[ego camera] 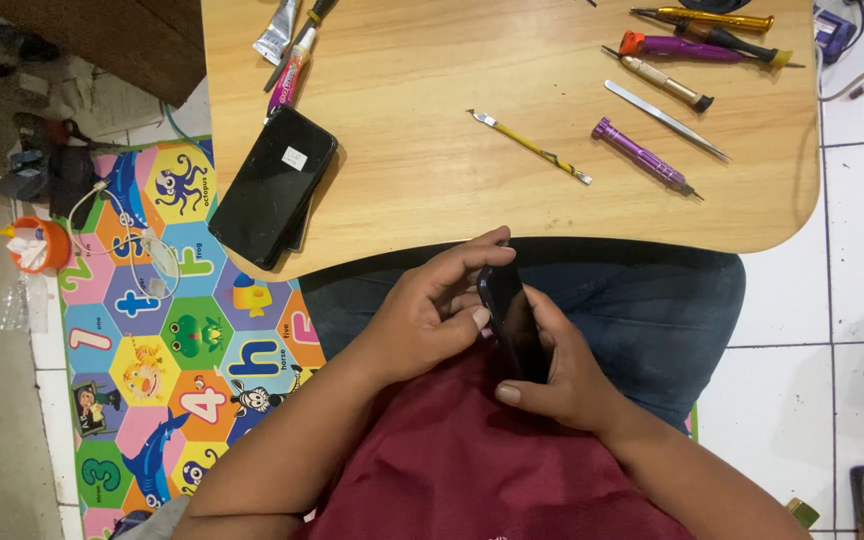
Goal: Disassembling a smartphone to remove the battery using prying tools and screwdrivers
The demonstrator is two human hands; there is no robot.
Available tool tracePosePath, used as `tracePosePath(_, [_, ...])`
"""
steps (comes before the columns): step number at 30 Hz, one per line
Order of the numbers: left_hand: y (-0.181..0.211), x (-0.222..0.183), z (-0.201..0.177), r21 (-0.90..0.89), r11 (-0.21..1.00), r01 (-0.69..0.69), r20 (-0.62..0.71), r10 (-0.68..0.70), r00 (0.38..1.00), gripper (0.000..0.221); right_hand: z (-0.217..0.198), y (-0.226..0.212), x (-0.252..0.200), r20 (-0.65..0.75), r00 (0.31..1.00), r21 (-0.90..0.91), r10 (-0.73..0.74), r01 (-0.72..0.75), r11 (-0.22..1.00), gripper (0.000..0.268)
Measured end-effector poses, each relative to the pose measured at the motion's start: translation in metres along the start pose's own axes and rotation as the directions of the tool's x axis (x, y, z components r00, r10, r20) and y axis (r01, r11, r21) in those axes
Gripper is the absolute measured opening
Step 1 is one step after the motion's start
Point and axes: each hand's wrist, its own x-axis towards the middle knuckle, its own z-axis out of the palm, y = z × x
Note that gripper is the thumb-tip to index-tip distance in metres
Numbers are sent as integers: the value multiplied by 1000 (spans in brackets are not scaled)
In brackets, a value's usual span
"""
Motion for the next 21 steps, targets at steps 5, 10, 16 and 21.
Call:
tracePosePath(5, [6, 0, 0, 44, 999, -25, 5, 25, 1000, 57, 16, -27, 8, -12, 998, -98, -55, 54, 994, 104])
tracePosePath(10, [-4, -2, -4, 84, 995, -49, 4, 49, 999, 57, 17, -28, 8, -37, 995, -198, -94, 85, 977, 103])
tracePosePath(16, [-4, -6, -6, 94, 995, -39, -5, 40, 999, 54, 19, -30, 9, -64, 987, -337, -144, 115, 934, 104])
tracePosePath(21, [-6, -5, -7, 132, 990, -42, -3, 43, 999, 57, 20, -32, 10, -102, 984, -370, -146, 99, 924, 106])
